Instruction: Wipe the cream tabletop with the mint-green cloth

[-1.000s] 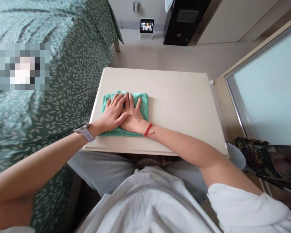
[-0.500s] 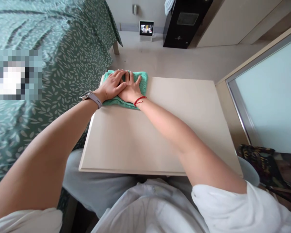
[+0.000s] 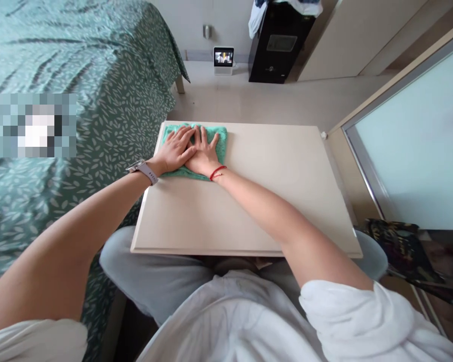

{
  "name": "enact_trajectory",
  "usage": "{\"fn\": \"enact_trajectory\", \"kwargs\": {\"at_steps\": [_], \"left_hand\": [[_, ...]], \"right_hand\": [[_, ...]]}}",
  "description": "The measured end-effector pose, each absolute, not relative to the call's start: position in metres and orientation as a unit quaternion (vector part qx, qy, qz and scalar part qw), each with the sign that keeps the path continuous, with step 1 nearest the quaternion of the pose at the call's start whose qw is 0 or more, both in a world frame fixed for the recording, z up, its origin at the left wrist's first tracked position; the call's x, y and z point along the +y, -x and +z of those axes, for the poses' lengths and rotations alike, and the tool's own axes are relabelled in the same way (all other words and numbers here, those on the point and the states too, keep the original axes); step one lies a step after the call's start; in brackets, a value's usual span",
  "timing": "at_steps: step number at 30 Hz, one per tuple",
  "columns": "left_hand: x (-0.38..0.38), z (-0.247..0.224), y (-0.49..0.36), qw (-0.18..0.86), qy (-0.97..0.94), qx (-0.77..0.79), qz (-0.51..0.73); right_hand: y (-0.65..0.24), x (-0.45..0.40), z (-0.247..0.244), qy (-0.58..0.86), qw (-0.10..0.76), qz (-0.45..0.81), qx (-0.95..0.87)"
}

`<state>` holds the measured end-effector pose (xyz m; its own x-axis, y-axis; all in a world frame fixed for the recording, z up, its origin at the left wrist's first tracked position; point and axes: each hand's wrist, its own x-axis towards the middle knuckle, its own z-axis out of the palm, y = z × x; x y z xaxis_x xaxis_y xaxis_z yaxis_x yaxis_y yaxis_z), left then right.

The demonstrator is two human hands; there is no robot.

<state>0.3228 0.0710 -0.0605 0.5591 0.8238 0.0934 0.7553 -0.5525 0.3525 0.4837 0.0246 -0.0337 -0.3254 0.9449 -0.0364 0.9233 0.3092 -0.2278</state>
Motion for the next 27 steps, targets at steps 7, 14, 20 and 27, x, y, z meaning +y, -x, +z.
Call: {"fn": "enact_trajectory", "kwargs": {"at_steps": [7, 14, 20, 27], "left_hand": [[-0.050, -0.061, -0.315, 0.135, -0.871, 0.455, 0.127], [-0.207, -0.082, -0.290, 0.037, -0.851, 0.478, 0.215], [-0.223, -0.096, -0.275, 0.006, -0.793, 0.549, 0.265], [-0.084, -0.097, -0.265, 0.030, -0.793, 0.550, 0.260]], "right_hand": [[-0.483, -0.077, -0.037, 0.557, 0.057, 0.109, -0.822], [-0.465, -0.186, -0.049, 0.440, 0.068, 0.105, -0.889], [-0.451, -0.168, -0.039, 0.321, 0.032, 0.085, -0.943], [-0.446, -0.053, -0.036, 0.344, 0.021, 0.100, -0.933]]}}
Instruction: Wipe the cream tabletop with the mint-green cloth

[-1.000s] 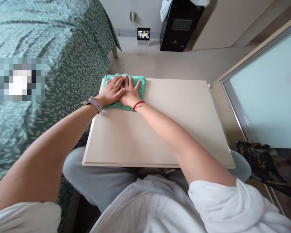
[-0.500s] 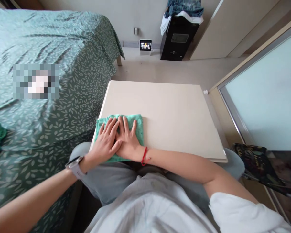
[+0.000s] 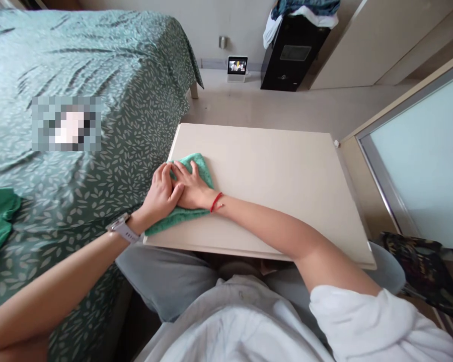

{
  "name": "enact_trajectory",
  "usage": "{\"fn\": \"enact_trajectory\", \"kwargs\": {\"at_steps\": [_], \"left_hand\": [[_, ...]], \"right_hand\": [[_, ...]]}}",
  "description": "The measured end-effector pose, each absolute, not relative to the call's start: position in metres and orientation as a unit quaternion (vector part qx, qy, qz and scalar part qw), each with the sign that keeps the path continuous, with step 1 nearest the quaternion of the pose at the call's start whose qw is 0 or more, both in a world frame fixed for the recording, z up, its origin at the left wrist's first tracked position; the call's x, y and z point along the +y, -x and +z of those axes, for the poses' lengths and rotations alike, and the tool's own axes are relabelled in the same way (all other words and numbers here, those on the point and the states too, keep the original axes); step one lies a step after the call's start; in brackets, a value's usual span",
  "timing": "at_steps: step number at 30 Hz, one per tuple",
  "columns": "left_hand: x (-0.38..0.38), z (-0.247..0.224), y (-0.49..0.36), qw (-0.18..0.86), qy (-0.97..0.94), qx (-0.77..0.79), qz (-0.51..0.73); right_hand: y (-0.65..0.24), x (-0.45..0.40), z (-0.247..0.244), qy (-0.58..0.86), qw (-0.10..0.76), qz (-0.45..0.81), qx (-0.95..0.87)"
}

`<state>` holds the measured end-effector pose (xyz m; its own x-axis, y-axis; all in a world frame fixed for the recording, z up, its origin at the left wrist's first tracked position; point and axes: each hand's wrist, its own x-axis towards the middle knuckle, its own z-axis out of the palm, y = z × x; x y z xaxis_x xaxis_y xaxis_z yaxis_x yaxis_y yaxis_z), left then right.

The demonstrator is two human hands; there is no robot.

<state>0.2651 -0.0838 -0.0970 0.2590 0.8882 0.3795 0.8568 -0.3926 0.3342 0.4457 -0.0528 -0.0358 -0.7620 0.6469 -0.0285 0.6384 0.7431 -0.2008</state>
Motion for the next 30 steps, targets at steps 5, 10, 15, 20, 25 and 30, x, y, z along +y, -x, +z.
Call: {"fn": "enact_trajectory", "kwargs": {"at_steps": [5, 10, 15, 20, 25, 30], "left_hand": [[0.031, -0.086, -0.269, 0.077, -0.822, 0.517, 0.226], [0.115, -0.081, -0.273, 0.096, -0.840, 0.490, 0.214], [0.148, -0.077, -0.276, 0.110, -0.839, 0.487, 0.219], [0.138, -0.071, -0.277, 0.130, -0.828, 0.498, 0.220], [0.100, -0.067, -0.278, 0.130, -0.815, 0.523, 0.213], [0.030, -0.062, -0.278, 0.139, -0.793, 0.554, 0.211]], "right_hand": [[-0.449, 0.025, -0.036, 0.426, 0.042, 0.136, -0.894], [-0.449, 0.081, -0.033, 0.486, 0.075, 0.147, -0.858], [-0.443, 0.105, -0.037, 0.523, 0.099, 0.162, -0.831], [-0.438, 0.101, -0.048, 0.564, 0.140, 0.141, -0.801], [-0.440, 0.068, -0.042, 0.555, 0.105, 0.132, -0.815], [-0.445, 0.012, -0.031, 0.523, 0.092, 0.134, -0.837]]}}
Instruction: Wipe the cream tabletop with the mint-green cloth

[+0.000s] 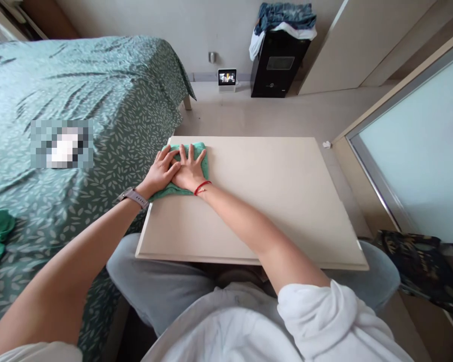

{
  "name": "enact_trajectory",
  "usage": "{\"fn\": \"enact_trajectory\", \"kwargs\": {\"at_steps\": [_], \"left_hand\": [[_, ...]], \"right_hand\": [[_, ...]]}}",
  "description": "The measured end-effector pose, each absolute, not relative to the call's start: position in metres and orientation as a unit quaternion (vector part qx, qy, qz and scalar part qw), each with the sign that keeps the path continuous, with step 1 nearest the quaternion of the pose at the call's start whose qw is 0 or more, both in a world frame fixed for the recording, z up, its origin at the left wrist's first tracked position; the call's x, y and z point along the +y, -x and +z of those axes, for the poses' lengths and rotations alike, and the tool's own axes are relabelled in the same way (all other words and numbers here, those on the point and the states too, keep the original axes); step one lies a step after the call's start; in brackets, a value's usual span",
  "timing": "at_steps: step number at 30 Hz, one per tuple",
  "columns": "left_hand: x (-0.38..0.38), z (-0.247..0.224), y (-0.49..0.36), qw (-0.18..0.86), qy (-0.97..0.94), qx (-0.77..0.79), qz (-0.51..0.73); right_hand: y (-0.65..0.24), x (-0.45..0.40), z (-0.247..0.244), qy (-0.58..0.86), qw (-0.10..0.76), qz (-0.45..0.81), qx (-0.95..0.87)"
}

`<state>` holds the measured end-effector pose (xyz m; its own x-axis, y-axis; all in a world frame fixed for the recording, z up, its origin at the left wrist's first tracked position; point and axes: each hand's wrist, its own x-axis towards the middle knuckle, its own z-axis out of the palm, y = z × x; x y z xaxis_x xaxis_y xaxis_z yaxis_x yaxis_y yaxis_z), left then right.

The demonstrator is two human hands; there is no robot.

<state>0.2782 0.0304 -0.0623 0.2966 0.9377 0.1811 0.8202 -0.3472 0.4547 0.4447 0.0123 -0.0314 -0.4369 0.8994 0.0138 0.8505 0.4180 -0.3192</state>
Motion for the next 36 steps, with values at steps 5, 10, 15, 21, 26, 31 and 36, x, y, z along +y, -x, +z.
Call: {"fn": "enact_trajectory", "kwargs": {"at_steps": [5, 10, 15, 21, 26, 31, 36], "left_hand": [[-0.053, -0.060, -0.275, 0.138, -0.772, 0.582, 0.215], [-0.130, -0.065, -0.278, 0.099, -0.756, 0.608, 0.222], [-0.197, -0.080, -0.296, 0.015, -0.758, 0.615, 0.218], [-0.212, -0.090, -0.338, 0.018, -0.775, 0.599, 0.202], [-0.135, -0.069, -0.376, 0.097, -0.766, 0.618, 0.147], [-0.031, -0.050, -0.404, 0.107, -0.783, 0.601, 0.125], [0.046, -0.047, -0.414, 0.095, -0.801, 0.576, 0.131]], "right_hand": [[-0.448, -0.055, -0.027, 0.484, 0.064, 0.138, -0.862], [-0.454, -0.111, -0.029, 0.431, 0.063, 0.135, -0.890], [-0.469, -0.154, -0.035, 0.375, 0.055, 0.111, -0.919], [-0.507, -0.174, -0.046, 0.399, 0.075, 0.121, -0.906], [-0.534, -0.117, -0.044, 0.443, 0.040, 0.129, -0.886], [-0.550, -0.028, -0.043, 0.499, 0.041, 0.131, -0.855], [-0.556, 0.045, -0.049, 0.542, 0.043, 0.119, -0.831]]}}
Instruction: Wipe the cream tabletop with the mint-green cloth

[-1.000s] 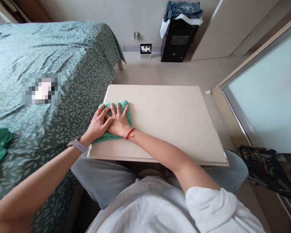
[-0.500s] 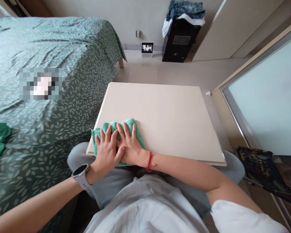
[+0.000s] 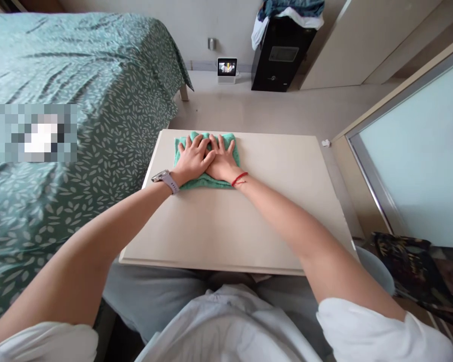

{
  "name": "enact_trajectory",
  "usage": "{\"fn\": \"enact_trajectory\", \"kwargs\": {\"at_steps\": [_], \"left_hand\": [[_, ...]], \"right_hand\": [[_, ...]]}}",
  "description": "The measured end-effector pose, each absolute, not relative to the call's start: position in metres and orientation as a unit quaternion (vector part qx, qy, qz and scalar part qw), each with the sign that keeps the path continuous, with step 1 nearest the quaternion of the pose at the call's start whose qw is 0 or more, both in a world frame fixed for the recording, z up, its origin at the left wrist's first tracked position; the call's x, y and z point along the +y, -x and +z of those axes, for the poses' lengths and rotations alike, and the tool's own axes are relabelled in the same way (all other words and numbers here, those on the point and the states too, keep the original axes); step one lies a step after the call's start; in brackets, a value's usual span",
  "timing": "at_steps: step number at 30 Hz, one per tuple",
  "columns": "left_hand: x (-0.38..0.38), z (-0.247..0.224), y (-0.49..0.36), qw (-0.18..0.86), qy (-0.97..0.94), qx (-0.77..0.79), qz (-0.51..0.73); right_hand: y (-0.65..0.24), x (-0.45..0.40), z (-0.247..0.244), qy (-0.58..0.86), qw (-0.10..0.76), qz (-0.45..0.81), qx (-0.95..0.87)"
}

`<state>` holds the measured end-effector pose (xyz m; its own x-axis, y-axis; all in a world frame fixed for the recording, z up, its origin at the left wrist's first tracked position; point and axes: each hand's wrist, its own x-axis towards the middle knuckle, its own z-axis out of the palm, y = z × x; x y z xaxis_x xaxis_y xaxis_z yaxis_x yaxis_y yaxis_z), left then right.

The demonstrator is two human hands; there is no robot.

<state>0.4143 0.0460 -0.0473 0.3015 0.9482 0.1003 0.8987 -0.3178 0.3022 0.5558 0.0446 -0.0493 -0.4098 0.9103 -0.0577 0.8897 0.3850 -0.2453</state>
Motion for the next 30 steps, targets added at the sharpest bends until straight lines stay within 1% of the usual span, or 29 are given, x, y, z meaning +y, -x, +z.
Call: {"fn": "enact_trajectory", "kwargs": {"at_steps": [4, 8, 12, 16, 19, 22, 30], "left_hand": [[0.087, -0.047, -0.415, 0.084, -0.814, 0.562, 0.121], [0.110, -0.047, -0.416, 0.084, -0.827, 0.543, 0.119], [0.108, -0.041, -0.420, 0.091, -0.817, 0.558, 0.111], [0.091, -0.039, -0.421, 0.123, -0.812, 0.559, 0.113], [0.071, -0.042, -0.422, 0.133, -0.831, 0.525, 0.126], [0.035, -0.043, -0.427, 0.150, -0.837, 0.515, 0.108], [-0.114, -0.036, -0.450, 0.130, -0.834, 0.535, 0.044]], "right_hand": [[-0.556, 0.083, -0.053, 0.553, 0.067, 0.117, -0.822], [-0.556, 0.102, -0.053, 0.569, 0.077, 0.119, -0.810], [-0.556, 0.103, -0.053, 0.581, 0.081, 0.127, -0.800], [-0.557, 0.089, -0.055, 0.582, 0.088, 0.131, -0.797], [-0.561, 0.062, -0.053, 0.582, 0.085, 0.129, -0.798], [-0.566, 0.018, -0.047, 0.586, 0.074, 0.129, -0.796], [-0.590, -0.127, -0.042, 0.572, 0.026, 0.110, -0.812]]}}
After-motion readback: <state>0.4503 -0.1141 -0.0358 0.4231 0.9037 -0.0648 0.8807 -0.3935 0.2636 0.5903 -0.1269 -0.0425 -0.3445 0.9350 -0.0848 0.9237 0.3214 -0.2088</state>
